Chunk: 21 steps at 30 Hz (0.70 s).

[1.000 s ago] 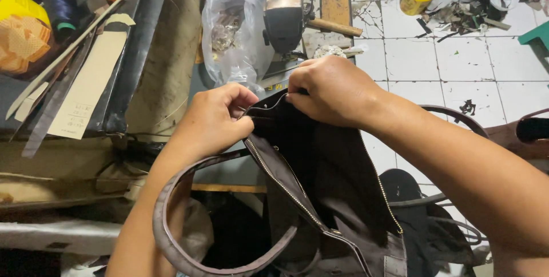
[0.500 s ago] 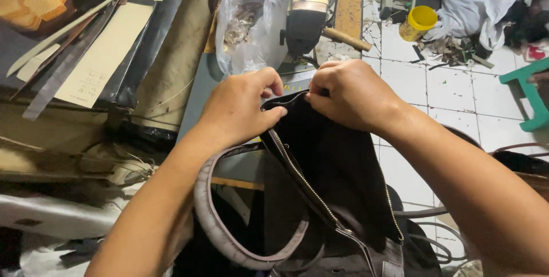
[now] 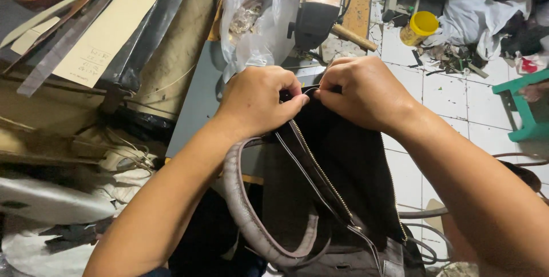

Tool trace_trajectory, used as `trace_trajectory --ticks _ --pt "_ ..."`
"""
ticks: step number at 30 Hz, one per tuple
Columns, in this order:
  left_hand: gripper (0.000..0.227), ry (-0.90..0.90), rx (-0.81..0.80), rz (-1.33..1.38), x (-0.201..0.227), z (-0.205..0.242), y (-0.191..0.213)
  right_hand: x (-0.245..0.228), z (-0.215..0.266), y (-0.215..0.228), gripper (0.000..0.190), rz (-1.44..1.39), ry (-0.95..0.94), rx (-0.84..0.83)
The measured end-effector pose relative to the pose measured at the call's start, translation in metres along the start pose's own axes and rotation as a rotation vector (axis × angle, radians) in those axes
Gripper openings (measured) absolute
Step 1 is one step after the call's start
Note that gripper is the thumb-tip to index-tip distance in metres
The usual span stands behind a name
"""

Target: Inspecting and adjusting the zipper and top edge of a leather tote bag

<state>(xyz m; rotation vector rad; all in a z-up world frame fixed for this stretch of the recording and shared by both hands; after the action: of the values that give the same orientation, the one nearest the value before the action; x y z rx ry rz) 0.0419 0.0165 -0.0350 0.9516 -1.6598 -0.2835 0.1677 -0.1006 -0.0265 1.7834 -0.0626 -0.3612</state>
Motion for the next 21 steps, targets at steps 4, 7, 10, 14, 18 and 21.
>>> trace_trajectory --ticks 4,7,10,14,18,21 --pt "0.009 0.0 0.015 -0.021 0.0 -0.002 0.0 -0.001 0.002 0.005 0.013 -0.024 -0.029 0.006" --pt "0.01 0.017 -0.052 0.056 -0.002 -0.004 0.002 -0.003 0.002 0.009 0.012 -0.03 -0.021 0.004" --pt "0.031 0.108 -0.146 0.169 -0.006 -0.003 0.005 0.002 0.003 0.007 0.011 -0.028 -0.034 0.012" --pt "0.037 0.154 -0.221 0.195 -0.001 -0.001 0.01 0.004 0.004 0.007 0.011 -0.031 -0.014 0.018" --pt "0.03 0.177 -0.221 0.228 0.0 0.0 0.011 0.003 0.004 0.007 0.011 -0.038 -0.016 0.013" --pt "0.033 0.195 -0.219 0.216 0.003 -0.001 0.009 0.004 0.005 0.009 0.011 -0.048 -0.022 0.016"
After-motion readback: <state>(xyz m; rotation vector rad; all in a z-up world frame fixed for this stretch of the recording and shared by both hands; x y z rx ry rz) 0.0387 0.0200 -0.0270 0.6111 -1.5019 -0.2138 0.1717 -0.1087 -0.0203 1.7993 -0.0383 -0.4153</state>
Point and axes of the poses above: each hand's wrist, its own z-axis away from the middle knuckle, its own y-axis out of the back of the hand, x = y × z, the point moved 6 cm from there along -z, towards the middle knuckle, and after that the axes turned 12 degrees about z, right-handed, at the moved point
